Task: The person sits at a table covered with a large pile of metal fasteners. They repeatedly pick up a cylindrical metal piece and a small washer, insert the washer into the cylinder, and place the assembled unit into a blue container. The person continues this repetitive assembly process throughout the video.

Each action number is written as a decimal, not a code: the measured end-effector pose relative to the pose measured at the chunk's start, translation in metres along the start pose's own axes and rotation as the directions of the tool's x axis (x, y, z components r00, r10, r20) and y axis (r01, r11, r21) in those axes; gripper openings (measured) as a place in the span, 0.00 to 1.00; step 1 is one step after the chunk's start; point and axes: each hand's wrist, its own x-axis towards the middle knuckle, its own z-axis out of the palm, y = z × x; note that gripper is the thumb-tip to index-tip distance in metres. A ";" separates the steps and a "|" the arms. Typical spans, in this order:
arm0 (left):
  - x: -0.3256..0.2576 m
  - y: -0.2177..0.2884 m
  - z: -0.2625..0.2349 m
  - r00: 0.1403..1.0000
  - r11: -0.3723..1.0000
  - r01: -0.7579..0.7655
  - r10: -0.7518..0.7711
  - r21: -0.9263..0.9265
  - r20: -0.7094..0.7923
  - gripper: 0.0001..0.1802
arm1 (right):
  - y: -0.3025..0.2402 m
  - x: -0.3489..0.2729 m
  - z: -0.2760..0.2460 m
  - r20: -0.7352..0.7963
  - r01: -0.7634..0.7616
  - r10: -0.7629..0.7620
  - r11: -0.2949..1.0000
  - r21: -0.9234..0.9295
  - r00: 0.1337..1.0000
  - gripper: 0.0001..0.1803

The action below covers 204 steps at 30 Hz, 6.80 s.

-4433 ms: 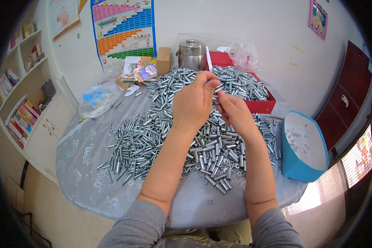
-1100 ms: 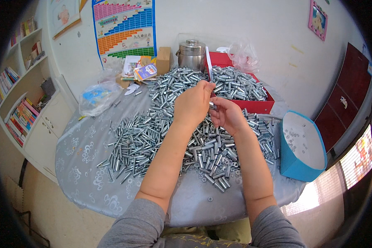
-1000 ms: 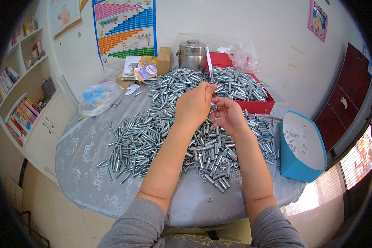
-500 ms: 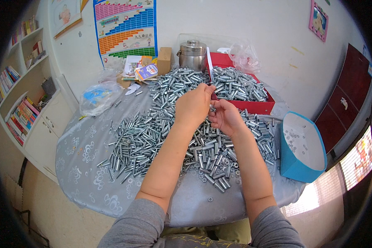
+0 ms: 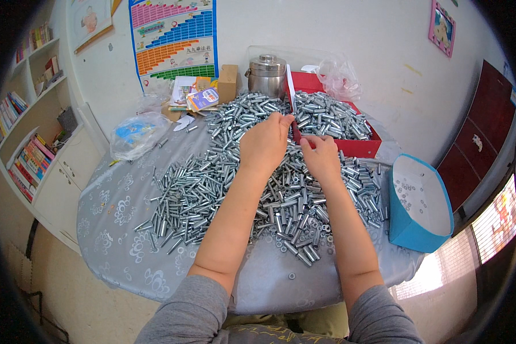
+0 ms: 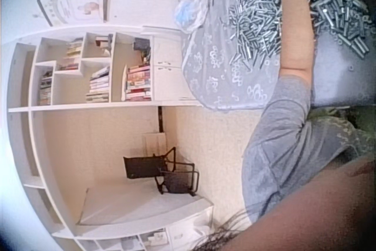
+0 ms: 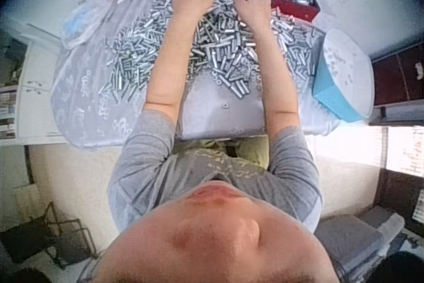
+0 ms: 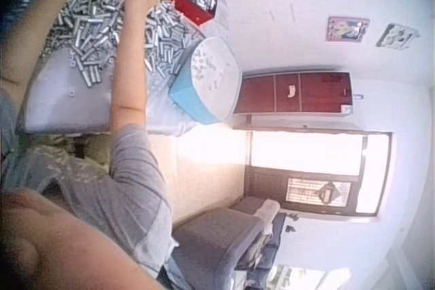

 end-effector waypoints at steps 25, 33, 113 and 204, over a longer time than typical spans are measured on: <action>0.011 -0.032 -0.004 0.987 0.997 0.071 -0.068 0.013 -0.144 0.25 | 0.016 0.021 -0.050 0.193 0.090 -0.131 0.975 0.205 0.972 0.11; 0.016 -0.043 -0.004 0.969 0.977 0.205 -0.193 0.063 -0.155 0.36 | 0.023 0.018 -0.047 0.215 0.033 -0.045 0.998 0.061 0.976 0.14; -0.011 0.006 -0.003 0.961 0.950 -0.265 0.246 -0.165 -0.126 0.44 | -0.064 0.001 -0.047 0.423 -0.282 -0.081 0.631 0.722 0.903 0.13; -0.001 -0.004 0.038 0.974 0.967 -0.198 0.175 -0.159 -0.147 0.47 | -0.024 0.012 -0.031 0.482 -0.341 -0.060 0.632 0.696 0.874 0.07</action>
